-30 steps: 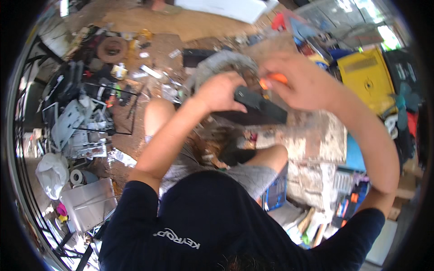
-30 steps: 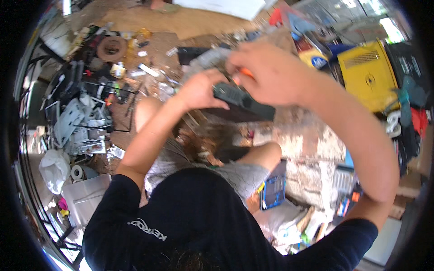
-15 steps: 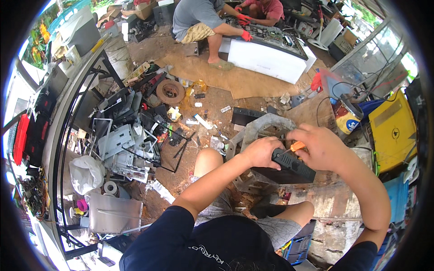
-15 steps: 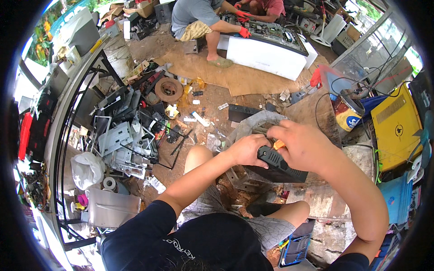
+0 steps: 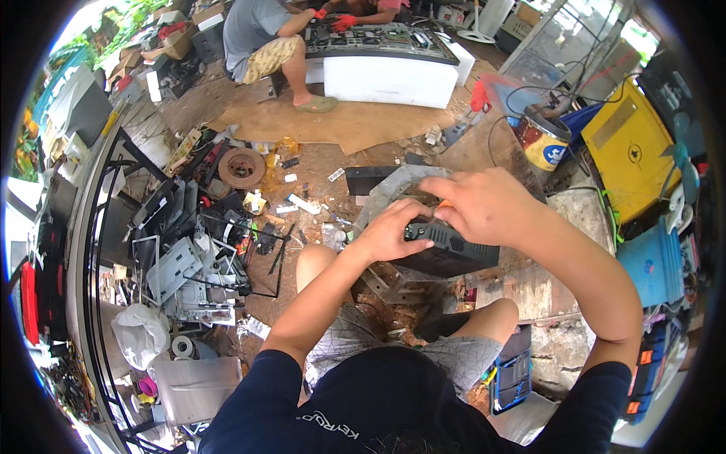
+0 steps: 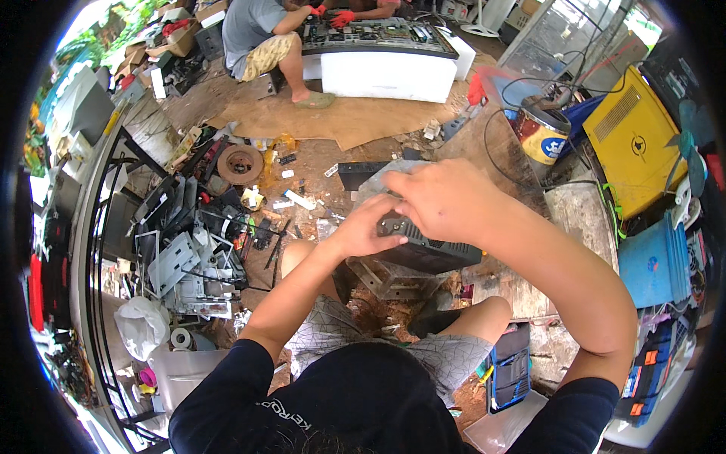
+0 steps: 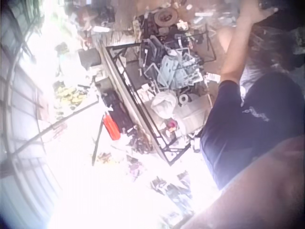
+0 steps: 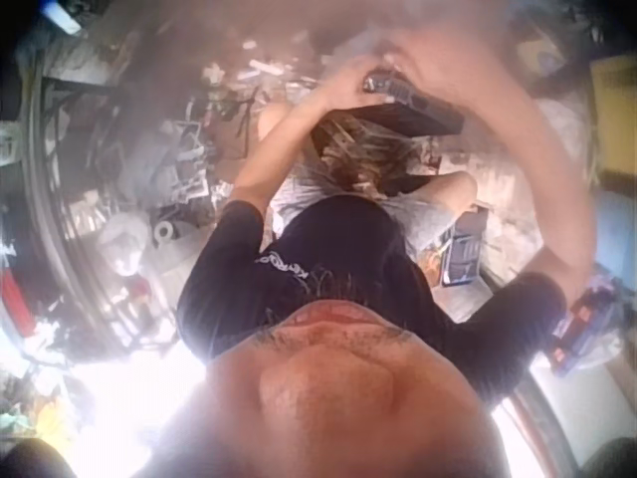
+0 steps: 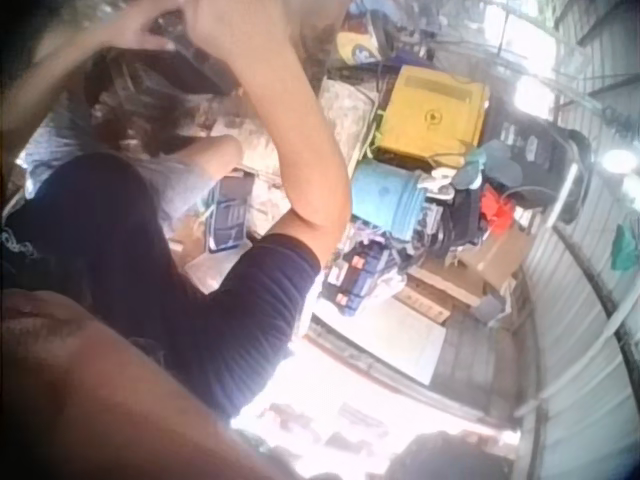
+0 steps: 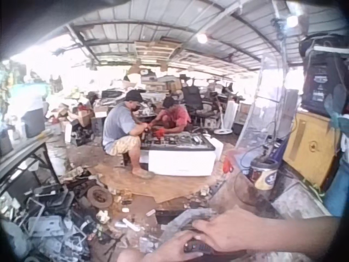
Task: The person uses a screwdriver to remove screws and disassemble the metal casing of an electronic device, then removes internal components and circuit boards.
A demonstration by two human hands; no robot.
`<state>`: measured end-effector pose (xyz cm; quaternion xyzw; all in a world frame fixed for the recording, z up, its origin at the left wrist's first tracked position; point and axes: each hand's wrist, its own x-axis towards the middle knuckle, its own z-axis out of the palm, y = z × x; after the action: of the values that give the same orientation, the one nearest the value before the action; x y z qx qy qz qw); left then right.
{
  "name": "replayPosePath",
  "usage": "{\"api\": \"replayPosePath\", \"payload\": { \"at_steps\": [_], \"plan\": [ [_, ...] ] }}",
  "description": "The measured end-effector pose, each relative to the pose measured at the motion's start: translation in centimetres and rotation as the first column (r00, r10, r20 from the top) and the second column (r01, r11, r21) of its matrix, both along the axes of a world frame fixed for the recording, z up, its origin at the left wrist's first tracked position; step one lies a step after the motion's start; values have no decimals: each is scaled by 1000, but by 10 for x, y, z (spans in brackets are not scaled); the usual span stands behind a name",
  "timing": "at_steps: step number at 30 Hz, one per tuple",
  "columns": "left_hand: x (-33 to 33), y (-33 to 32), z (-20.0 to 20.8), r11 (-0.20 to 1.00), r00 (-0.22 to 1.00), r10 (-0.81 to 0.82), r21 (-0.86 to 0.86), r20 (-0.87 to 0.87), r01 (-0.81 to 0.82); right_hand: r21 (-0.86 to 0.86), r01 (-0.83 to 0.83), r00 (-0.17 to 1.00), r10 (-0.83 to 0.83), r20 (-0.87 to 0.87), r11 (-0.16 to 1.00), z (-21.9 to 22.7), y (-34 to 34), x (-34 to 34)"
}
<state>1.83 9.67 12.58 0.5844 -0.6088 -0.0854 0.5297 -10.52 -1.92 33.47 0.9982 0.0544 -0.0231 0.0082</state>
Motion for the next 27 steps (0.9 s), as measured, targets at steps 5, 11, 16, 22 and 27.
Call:
{"api": "replayPosePath", "payload": {
  "at_steps": [5,11,16,22,27],
  "plan": [
    [0,5,-4,1000,1000,-19,-23,15,19,60,-160,979,151,140,985,-5,-10,-11],
    [-10,10,3,994,995,84,71,59,-88,105,-190,972,172,162,976,-11,-8,-9],
    [-14,13,10,984,987,149,92,64,-154,23,-6,1000,6,0,1000,3,6,-7],
    [-10,7,6,989,988,117,84,105,-126,84,-140,977,124,174,987,-13,-12,-12],
    [-8,10,10,982,987,123,134,98,-136,6,83,994,-83,-73,996,4,0,-11]
  ]
}}
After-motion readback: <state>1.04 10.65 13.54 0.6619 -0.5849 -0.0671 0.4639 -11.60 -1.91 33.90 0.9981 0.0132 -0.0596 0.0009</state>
